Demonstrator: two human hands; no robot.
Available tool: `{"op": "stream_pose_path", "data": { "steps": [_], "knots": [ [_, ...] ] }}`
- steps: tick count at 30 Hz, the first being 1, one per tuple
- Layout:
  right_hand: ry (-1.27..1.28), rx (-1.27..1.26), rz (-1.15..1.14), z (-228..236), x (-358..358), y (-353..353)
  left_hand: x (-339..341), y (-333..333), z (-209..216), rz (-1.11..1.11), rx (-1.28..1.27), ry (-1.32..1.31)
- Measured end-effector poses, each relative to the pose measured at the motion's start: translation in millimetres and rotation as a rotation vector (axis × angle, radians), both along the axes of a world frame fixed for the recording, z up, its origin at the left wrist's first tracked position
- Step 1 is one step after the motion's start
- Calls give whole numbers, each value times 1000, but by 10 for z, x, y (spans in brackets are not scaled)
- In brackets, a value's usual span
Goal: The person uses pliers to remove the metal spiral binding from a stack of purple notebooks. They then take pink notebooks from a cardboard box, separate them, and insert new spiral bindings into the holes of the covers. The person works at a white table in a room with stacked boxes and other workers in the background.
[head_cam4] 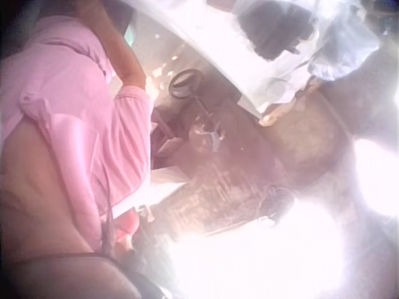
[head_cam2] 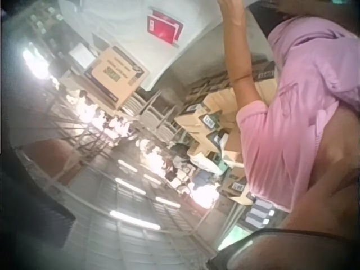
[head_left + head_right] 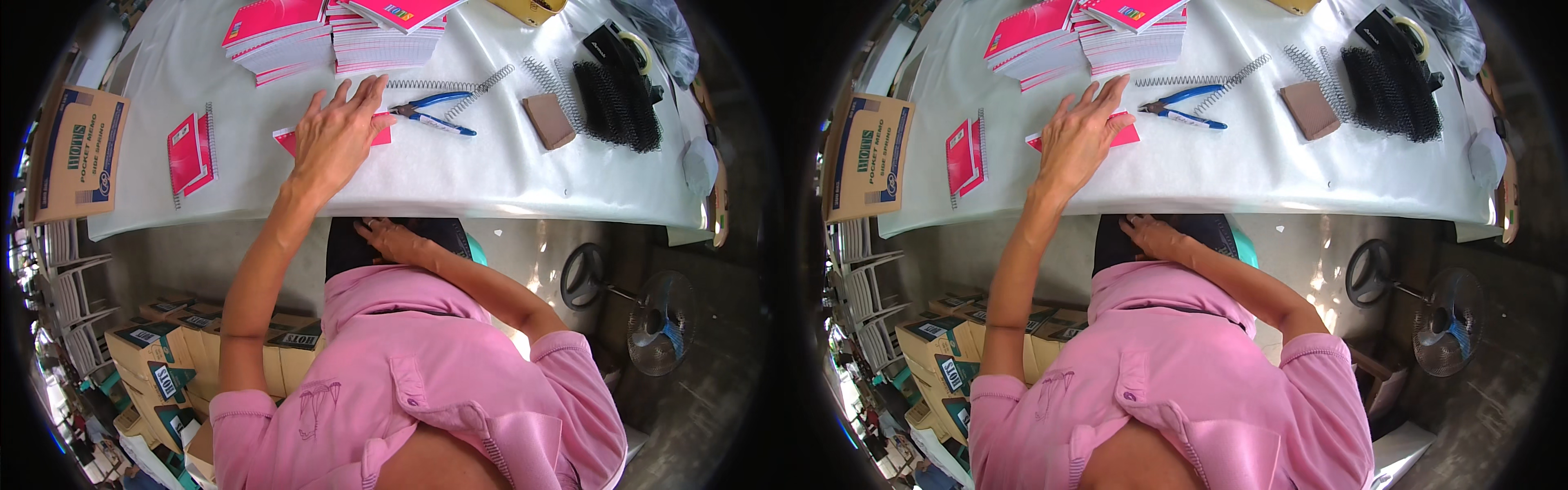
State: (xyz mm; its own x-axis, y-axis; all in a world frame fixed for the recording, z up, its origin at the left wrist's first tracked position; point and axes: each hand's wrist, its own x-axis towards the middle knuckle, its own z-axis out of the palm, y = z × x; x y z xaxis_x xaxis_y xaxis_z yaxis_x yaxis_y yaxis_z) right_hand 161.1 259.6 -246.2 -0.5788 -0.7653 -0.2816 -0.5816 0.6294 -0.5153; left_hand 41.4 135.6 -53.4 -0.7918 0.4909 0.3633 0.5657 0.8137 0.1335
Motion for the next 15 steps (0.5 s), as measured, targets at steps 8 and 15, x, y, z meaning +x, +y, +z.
{"op": "stream_pose_path", "data": {
  "steps": [8, 15],
  "knots": [
    [410, -68, -152, -55, 53, 114, -6, -3, 9, 16, -2, 0],
    [294, 289, -155, -334, -2, 43, 0, 56, 49, -1, -8, 4]
  ]
}}
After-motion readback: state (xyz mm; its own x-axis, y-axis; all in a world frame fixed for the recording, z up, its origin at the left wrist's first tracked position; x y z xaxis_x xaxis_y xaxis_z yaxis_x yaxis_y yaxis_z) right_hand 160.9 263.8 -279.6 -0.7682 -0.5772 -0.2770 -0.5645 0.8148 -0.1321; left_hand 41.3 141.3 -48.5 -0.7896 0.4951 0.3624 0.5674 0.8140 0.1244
